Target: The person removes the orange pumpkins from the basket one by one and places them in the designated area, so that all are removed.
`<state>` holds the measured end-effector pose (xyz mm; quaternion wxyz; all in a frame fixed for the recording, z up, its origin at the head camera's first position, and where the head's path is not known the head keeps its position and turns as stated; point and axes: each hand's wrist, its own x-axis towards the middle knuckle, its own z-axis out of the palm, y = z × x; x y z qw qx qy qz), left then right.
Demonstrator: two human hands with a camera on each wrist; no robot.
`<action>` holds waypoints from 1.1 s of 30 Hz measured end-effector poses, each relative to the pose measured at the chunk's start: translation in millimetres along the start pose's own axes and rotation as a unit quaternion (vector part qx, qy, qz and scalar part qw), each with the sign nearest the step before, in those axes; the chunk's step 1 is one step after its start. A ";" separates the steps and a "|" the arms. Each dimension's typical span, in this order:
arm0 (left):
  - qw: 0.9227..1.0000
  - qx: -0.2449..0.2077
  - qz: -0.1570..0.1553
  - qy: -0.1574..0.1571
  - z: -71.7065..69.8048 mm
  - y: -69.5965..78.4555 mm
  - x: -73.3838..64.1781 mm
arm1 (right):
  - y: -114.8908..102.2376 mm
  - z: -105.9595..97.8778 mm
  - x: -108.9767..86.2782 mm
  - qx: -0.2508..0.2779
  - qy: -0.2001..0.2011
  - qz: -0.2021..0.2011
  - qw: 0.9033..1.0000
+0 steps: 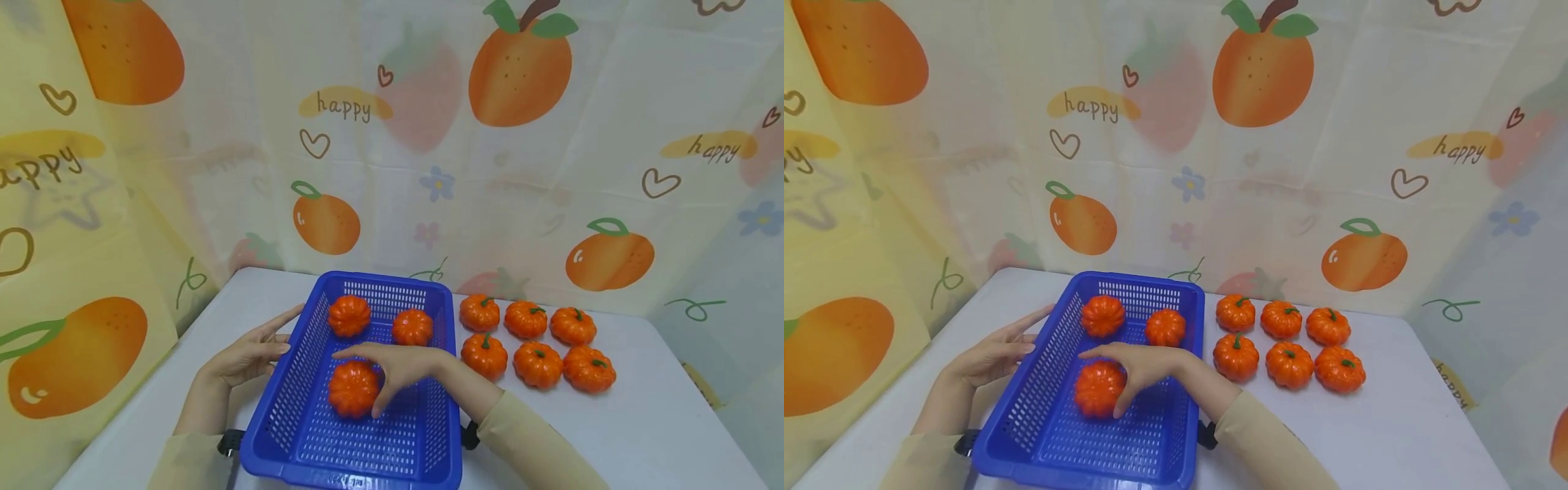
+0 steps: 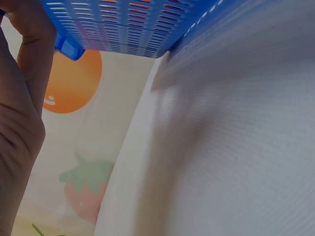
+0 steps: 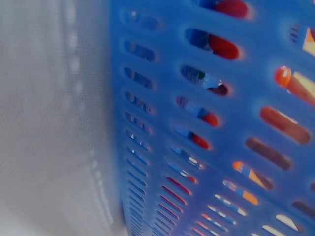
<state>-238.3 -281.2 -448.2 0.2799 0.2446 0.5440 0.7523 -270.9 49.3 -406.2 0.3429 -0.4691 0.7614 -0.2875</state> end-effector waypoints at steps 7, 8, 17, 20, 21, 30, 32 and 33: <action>1.000 0.005 0.005 -0.008 -2.1 -0.3 -1.1 | -3.9 5.9 1.2 -0.074 -0.017 0.015 0.997; 1.000 0.006 0.005 -0.007 -2.0 -0.1 -1.1 | -4.0 6.1 1.3 -0.074 -0.016 0.018 0.997; 1.000 0.001 0.004 -0.005 -1.2 0.3 -0.9 | -3.2 6.8 -0.2 -0.038 -0.002 0.037 0.999; 1.000 0.002 0.004 -0.003 -0.6 0.6 -0.4 | -2.5 4.9 -1.0 -0.047 0.005 0.046 0.998; 1.000 0.002 0.004 -0.001 -0.5 0.6 -0.3 | -2.3 4.2 -1.4 -0.051 0.009 0.047 0.998; 1.000 0.002 -0.003 0.015 -0.1 -0.7 0.9 | -3.7 -2.7 -6.9 0.011 0.074 0.017 0.997; 1.000 0.002 -0.003 0.014 -0.1 -0.9 0.8 | -5.8 -5.1 -8.2 0.051 0.090 -0.002 0.995; 1.000 0.002 -0.002 0.014 -0.2 -1.1 0.9 | -6.9 -6.3 -9.0 0.069 0.097 -0.012 0.993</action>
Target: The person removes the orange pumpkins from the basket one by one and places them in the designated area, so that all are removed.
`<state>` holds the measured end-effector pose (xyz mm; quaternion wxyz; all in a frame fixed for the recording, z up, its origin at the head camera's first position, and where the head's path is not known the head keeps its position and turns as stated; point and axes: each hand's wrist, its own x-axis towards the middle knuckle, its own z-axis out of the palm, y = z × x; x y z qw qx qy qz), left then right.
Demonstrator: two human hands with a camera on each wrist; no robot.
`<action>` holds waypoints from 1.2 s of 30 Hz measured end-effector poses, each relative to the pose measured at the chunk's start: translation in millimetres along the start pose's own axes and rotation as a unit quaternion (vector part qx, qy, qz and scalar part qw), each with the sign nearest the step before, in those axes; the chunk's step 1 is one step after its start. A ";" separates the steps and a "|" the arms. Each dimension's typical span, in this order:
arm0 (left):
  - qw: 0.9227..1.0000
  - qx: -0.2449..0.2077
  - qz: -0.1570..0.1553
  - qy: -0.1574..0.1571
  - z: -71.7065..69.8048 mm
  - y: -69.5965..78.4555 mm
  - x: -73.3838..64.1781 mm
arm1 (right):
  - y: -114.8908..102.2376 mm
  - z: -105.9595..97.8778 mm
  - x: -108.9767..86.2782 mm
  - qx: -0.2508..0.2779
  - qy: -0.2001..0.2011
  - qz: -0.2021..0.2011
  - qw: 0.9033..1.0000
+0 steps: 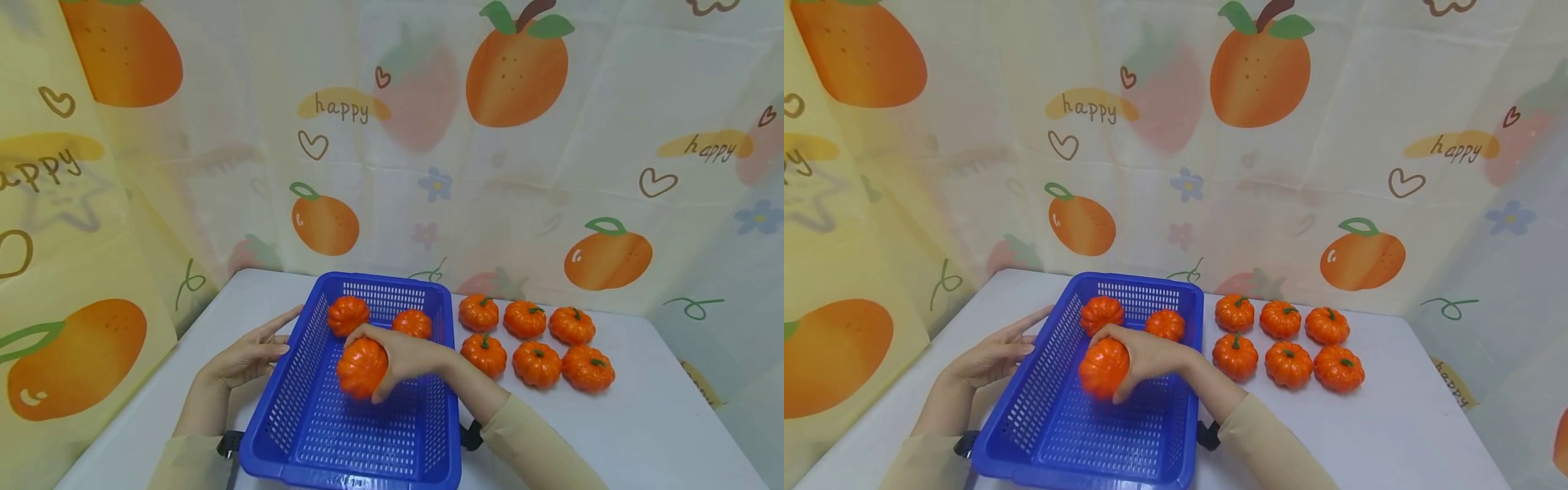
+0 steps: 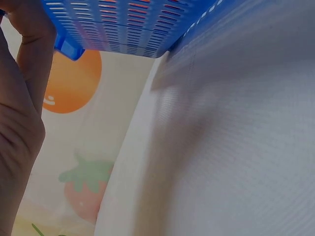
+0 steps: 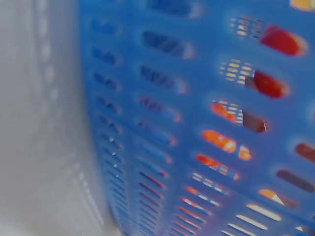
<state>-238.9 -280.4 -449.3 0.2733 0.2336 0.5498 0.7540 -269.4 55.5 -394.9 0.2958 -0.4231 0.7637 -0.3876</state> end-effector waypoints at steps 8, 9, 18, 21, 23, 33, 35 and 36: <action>1.000 -0.004 0.003 0.000 -0.9 -1.5 0.5 | -3.6 -11.5 -9.8 0.076 0.041 -0.028 0.996; 1.000 -0.004 0.003 -0.001 -1.1 -1.4 0.5 | -3.4 -13.5 -11.7 0.088 0.045 -0.034 0.994; 1.000 -0.011 0.004 -0.005 -0.4 -0.7 -0.2 | 5.7 -35.0 -41.1 0.192 0.079 -0.102 0.973; 1.000 -0.007 0.002 -0.004 -0.3 -0.1 0.2 | 12.5 -42.9 -53.2 0.231 0.069 -0.132 0.962; 1.000 -0.004 0.001 -0.001 -0.5 0.3 0.3 | 17.4 -47.8 -60.8 0.254 0.058 -0.148 0.954; 1.000 -0.008 -0.001 0.000 -0.2 -0.3 0.4 | 38.1 -59.8 -93.8 0.335 0.047 -0.187 0.922; 1.000 -0.009 0.002 -0.004 -0.3 -0.6 0.5 | 44.0 -62.0 -97.3 0.335 0.036 -0.205 0.919; 1.000 -0.008 0.003 -0.005 -0.2 -0.6 0.7 | 46.6 -62.8 -98.4 0.335 0.031 -0.214 0.917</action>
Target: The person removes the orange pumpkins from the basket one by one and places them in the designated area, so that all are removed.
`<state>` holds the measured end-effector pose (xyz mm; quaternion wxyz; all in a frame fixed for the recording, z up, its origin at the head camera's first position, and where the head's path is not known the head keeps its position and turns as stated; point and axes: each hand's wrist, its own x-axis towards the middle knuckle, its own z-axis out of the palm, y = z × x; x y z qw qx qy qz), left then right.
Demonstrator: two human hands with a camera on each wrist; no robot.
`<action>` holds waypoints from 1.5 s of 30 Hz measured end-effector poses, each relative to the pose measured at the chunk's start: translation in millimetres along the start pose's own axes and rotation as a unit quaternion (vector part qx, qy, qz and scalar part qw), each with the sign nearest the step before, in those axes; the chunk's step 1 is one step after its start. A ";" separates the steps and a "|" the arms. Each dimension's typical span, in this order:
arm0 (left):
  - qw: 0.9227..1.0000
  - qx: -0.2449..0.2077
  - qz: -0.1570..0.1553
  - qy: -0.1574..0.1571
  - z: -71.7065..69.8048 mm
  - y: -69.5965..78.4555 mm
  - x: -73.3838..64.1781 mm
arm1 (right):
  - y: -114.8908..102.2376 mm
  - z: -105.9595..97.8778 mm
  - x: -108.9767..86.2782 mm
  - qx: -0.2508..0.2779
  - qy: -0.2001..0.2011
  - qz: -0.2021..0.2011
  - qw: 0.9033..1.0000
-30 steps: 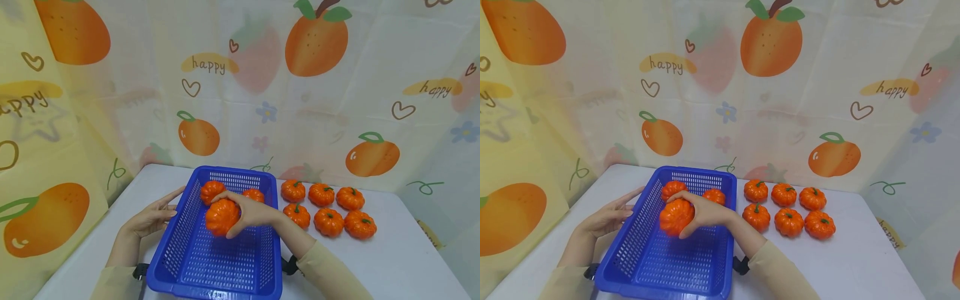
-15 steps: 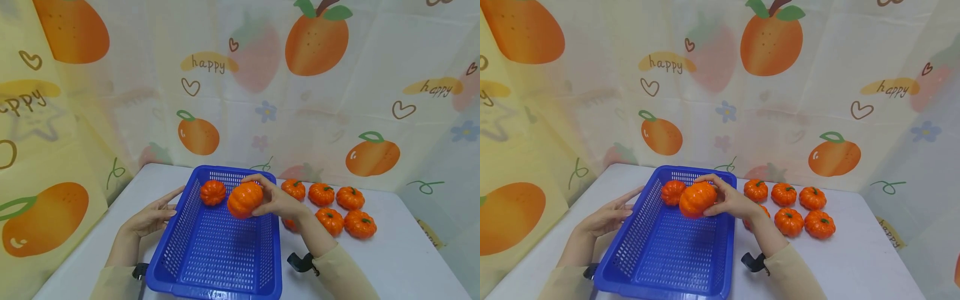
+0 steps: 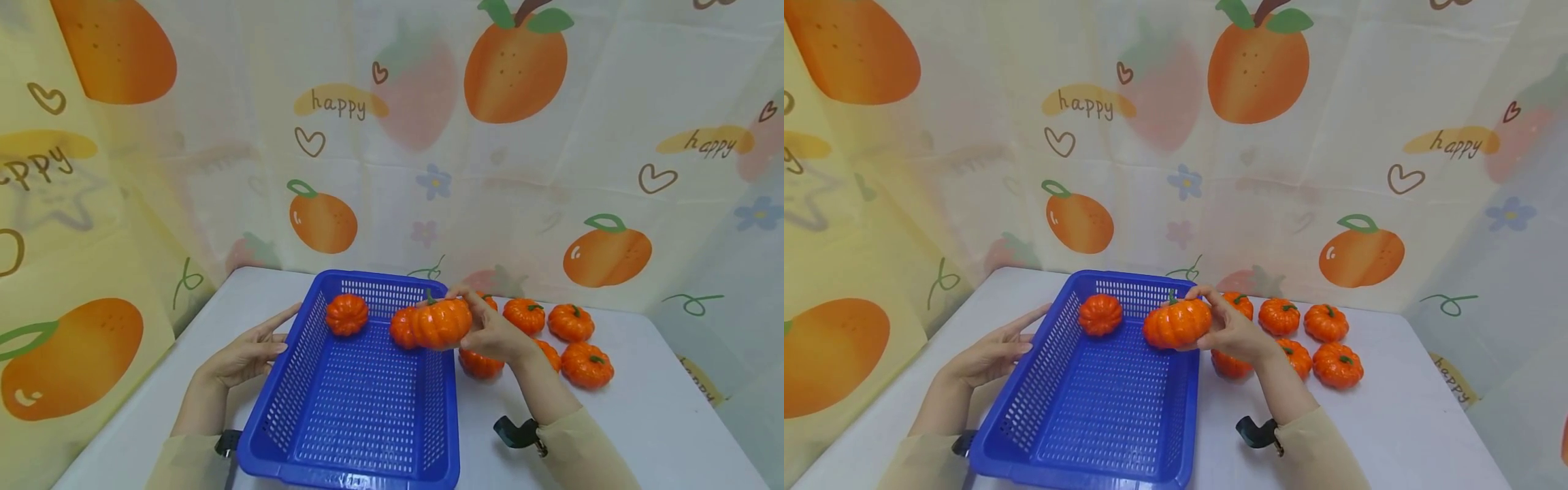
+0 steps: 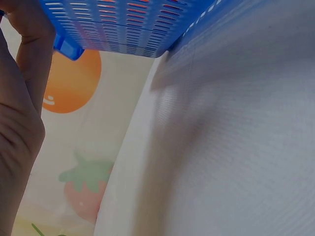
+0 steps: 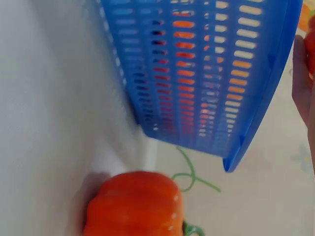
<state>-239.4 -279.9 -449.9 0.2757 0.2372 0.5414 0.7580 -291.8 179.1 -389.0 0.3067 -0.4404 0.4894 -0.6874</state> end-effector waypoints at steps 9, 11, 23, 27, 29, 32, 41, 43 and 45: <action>1.000 0.001 0.007 0.002 0.6 -0.6 -0.5 | 0.2 -10.3 -18.2 0.018 -0.021 -0.020 0.999; 1.000 0.001 0.005 0.004 0.1 -1.0 -0.5 | -2.6 -14.8 -27.0 -0.024 -0.005 -0.022 0.999; 1.000 0.015 -0.002 0.021 -0.1 -1.0 0.0 | -0.3 -45.5 -77.7 -0.100 -0.037 -0.037 0.994; 1.000 0.015 -0.002 0.024 0.9 -0.4 -0.3 | 7.9 -45.2 -83.7 -0.124 -0.060 -0.025 0.990; 1.000 0.014 0.000 0.021 0.9 -0.4 -0.5 | 11.8 -44.0 -87.2 -0.120 -0.074 -0.009 0.990; 1.000 0.011 0.002 0.017 0.5 -0.3 -0.5 | 16.9 -41.6 -91.8 -0.123 -0.102 0.016 0.987; 1.000 0.002 0.001 0.014 0.5 0.3 -0.3 | 23.9 -36.5 -98.7 -0.187 -0.128 0.112 0.968; 1.000 0.002 0.001 0.014 0.3 -0.1 -0.4 | 24.5 -35.6 -99.0 -0.186 -0.129 0.142 0.964; 1.000 0.003 0.001 0.013 0.0 -0.5 -0.4 | 25.2 -35.4 -99.2 -0.187 -0.129 0.165 0.960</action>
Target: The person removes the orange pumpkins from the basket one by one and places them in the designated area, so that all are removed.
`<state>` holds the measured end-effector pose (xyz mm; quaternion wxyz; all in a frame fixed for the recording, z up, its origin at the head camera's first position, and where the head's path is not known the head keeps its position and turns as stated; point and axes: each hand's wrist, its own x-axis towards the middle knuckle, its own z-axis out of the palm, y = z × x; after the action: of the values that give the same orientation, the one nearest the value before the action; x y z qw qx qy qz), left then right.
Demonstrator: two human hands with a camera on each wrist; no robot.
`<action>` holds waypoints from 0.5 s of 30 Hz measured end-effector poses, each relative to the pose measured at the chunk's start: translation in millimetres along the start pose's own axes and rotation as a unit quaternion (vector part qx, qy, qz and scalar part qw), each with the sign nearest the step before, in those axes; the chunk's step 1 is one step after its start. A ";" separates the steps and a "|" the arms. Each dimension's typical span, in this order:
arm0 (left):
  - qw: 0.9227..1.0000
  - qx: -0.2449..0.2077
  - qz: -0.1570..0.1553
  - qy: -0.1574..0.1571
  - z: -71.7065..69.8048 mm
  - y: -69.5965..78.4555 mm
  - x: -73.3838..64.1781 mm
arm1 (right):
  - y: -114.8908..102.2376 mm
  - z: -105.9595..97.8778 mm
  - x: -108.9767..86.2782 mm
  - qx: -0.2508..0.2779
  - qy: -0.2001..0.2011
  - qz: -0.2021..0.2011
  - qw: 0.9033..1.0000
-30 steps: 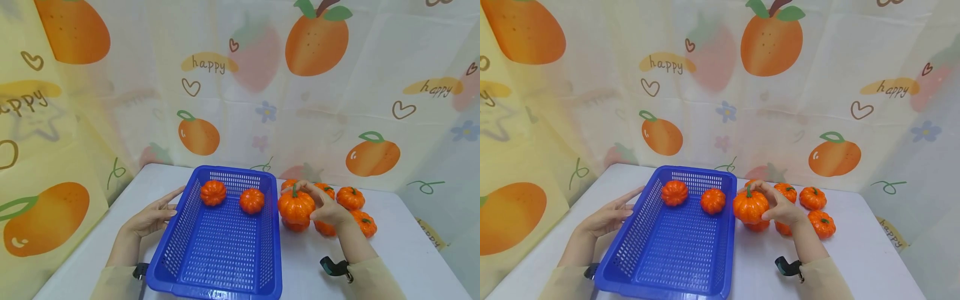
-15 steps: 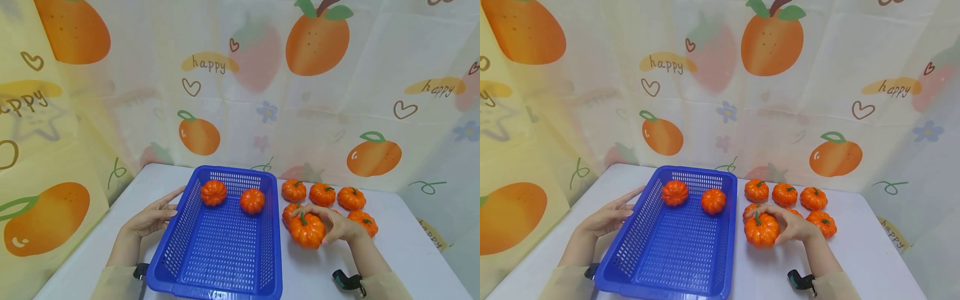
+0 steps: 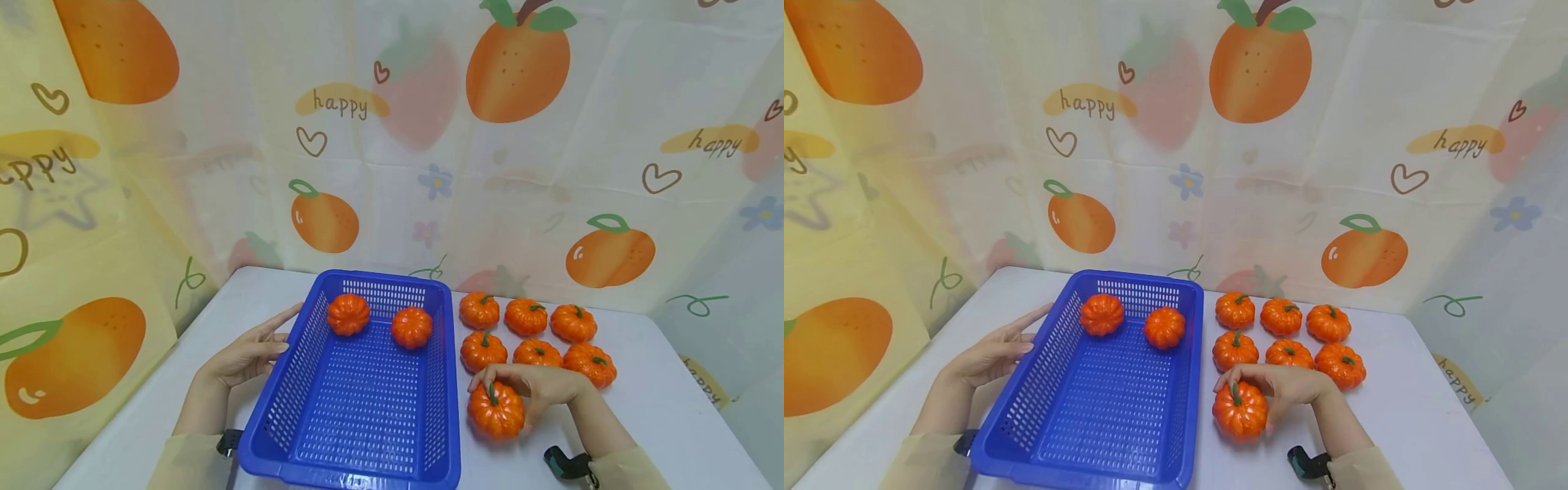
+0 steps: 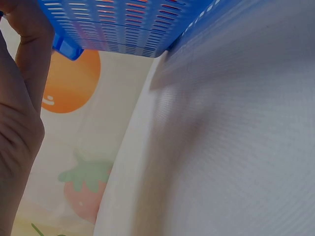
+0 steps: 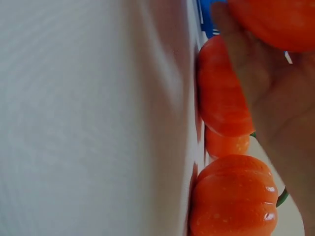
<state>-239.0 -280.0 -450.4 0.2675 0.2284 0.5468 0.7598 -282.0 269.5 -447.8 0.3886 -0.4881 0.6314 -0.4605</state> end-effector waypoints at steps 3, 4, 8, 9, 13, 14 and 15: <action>1.000 -0.001 0.001 -0.002 -0.4 -0.4 -0.2 | 2.1 -0.3 0.3 0.000 -0.004 0.023 1.000; 1.000 -0.001 0.001 -0.004 -0.6 -0.6 -0.2 | 3.1 -0.6 0.4 -0.001 -0.006 0.025 1.000; 1.000 -0.003 0.002 -0.006 -0.7 -1.0 -0.1 | 5.9 -1.3 1.0 -0.006 -0.011 0.029 0.999; 1.000 -0.003 0.002 -0.005 -0.7 -1.0 -0.1 | 5.2 -1.1 1.5 -0.008 -0.012 0.032 0.999; 1.000 -0.002 0.001 -0.002 -0.5 -1.0 -0.1 | 0.7 -0.6 3.0 -0.021 -0.012 0.042 0.999; 1.000 -0.002 0.002 -0.002 -0.6 -1.0 -0.1 | -0.6 -0.6 3.4 -0.025 -0.012 0.043 0.999; 1.000 -0.002 0.002 -0.003 -0.7 -1.0 0.0 | -1.8 -0.4 3.5 -0.026 -0.008 0.055 0.998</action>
<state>-239.3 -280.3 -451.6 0.2682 0.2313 0.5444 0.7604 -282.7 266.0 -446.1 0.4059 -0.4658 0.6659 -0.4182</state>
